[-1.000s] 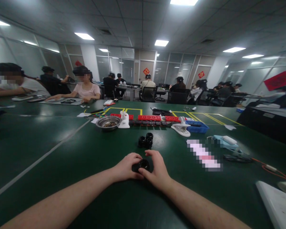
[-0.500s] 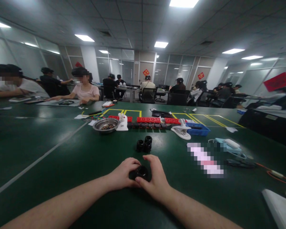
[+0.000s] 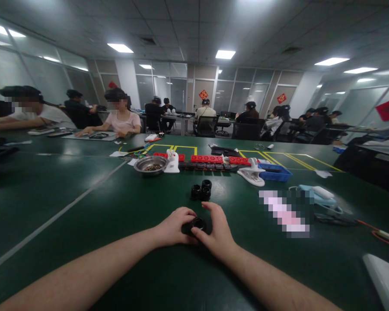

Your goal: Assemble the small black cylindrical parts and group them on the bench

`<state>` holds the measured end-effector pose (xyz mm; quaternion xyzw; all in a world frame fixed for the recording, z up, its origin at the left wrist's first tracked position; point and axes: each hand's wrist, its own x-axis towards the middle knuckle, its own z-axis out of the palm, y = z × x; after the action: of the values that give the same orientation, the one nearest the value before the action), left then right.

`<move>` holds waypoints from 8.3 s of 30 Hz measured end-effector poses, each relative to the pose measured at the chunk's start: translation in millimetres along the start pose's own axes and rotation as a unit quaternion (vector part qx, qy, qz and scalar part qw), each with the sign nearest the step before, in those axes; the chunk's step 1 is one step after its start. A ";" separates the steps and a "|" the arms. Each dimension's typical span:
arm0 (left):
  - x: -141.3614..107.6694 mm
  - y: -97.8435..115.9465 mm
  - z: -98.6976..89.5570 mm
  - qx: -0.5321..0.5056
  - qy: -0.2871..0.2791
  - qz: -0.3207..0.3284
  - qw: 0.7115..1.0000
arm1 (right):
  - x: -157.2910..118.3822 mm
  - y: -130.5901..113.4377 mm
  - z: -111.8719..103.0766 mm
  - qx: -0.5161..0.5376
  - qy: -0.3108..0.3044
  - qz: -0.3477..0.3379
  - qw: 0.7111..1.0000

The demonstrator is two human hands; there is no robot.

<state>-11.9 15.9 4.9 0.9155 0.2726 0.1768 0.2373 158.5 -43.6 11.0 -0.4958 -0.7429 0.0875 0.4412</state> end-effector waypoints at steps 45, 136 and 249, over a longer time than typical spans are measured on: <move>1.3 -3.8 1.4 -0.002 0.000 -0.007 1.000 | -1.4 4.6 -0.6 0.059 -0.050 -0.010 0.997; 0.7 -0.4 -0.8 0.017 0.020 -0.023 0.999 | -0.4 6.3 3.3 -0.001 -0.035 0.016 0.999; 2.9 -2.4 0.6 0.025 0.027 -0.018 0.999 | 0.2 4.0 5.5 0.012 -0.025 -0.007 1.000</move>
<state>-10.3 19.2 3.7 0.9108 0.2998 0.1905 0.2104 157.0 -39.8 5.5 -0.4832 -0.7561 0.1060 0.4285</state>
